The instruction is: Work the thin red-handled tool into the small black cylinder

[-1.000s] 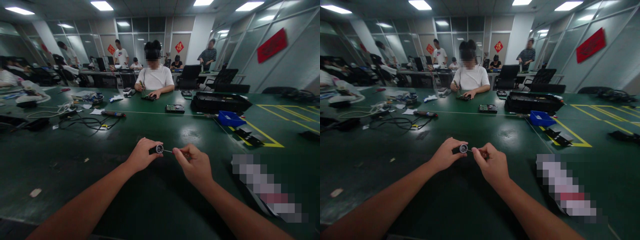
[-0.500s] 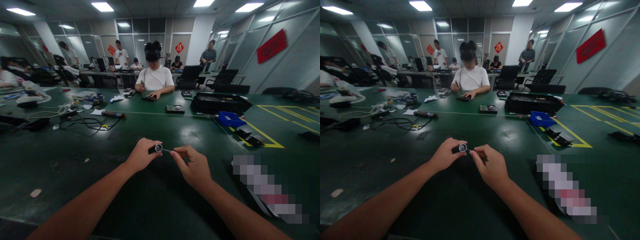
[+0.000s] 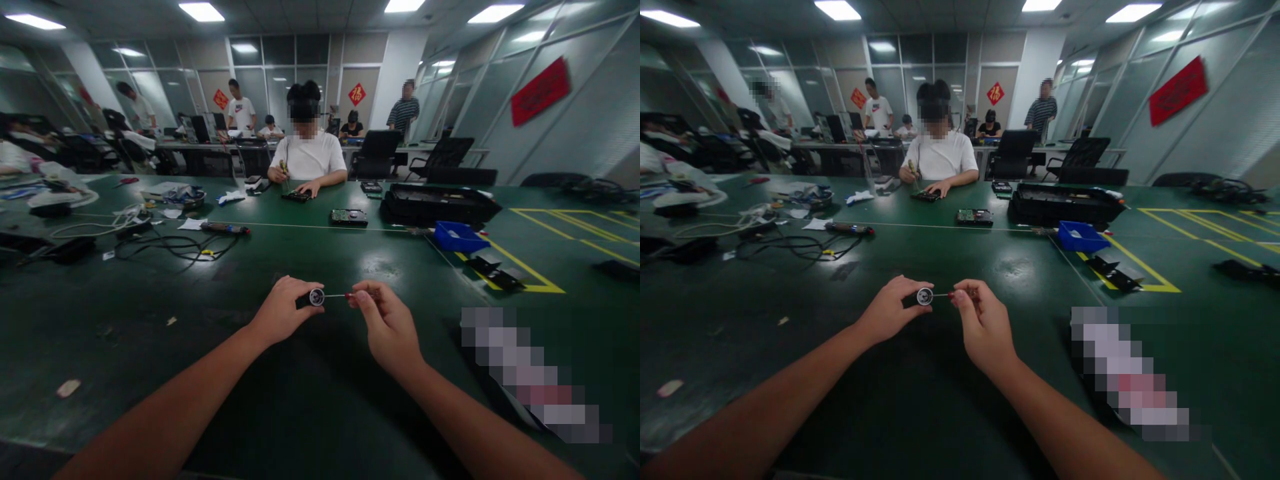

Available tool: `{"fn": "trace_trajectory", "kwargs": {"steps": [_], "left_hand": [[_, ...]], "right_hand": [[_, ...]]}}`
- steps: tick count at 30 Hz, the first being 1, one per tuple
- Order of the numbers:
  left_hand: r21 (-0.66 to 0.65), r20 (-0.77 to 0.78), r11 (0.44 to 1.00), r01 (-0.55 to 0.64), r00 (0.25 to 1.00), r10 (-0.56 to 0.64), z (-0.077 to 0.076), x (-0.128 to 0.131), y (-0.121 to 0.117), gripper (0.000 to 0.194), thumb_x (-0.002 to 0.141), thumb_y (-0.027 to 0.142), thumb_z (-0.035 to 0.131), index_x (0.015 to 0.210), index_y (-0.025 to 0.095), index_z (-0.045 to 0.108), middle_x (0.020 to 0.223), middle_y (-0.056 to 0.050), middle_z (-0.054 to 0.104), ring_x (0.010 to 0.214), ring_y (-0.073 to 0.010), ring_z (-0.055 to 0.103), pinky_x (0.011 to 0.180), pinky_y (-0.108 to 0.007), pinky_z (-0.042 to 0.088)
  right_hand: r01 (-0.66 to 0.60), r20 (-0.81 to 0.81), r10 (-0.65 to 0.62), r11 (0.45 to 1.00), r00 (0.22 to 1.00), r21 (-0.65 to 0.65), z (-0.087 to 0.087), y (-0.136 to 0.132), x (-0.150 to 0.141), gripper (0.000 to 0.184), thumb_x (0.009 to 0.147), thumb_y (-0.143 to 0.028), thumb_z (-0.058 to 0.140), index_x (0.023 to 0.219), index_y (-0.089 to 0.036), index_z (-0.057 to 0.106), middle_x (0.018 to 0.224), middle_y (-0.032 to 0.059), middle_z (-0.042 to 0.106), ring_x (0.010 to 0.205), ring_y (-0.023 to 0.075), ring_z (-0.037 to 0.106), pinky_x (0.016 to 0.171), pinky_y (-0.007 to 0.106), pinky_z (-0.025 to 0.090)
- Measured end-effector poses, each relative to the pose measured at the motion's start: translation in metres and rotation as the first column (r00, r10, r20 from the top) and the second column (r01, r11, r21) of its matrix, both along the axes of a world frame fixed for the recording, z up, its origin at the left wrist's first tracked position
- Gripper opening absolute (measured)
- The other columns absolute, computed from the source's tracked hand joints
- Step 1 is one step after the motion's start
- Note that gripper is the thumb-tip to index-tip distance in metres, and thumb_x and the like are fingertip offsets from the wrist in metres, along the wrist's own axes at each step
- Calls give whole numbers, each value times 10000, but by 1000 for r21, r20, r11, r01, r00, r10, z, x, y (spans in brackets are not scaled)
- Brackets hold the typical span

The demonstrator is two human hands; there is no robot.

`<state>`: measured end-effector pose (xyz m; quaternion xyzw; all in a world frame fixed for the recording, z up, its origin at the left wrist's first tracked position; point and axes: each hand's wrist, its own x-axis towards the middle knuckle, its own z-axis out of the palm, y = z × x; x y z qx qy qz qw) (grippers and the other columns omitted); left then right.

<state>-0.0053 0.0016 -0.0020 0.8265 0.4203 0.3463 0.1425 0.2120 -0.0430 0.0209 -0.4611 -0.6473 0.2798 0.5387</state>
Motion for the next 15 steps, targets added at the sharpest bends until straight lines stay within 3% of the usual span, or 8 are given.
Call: {"fn": "trace_trajectory", "kwargs": {"steps": [7, 15], "left_hand": [[27, -14, 1000, 8, 1000, -7, -1, 0, 2, 394, 838, 353, 770, 1207, 256, 668, 1160, -28, 735, 1041, -235, 648, 956, -428, 417], [10, -27, 1000, -1, 1000, 1, -1, 0, 1, 418, 836, 360, 772, 1229, 272, 657, 1155, -9, 731, 1052, -224, 640, 978, -431, 415]], "right_hand": [[-30, -376, -56, 975, 925, -220, -8, 20, 4, 312, 937, -504, 556, 915, -199, 622, 803, 30, 674, 708, 182, 660, 692, 345, 542], [66, -144, -72, 997, 987, -47, -4, 8, 0, 241, 988, -433, 504, 983, -214, 606, 835, 31, 685, 769, 182, 667, 746, 336, 530]]}}
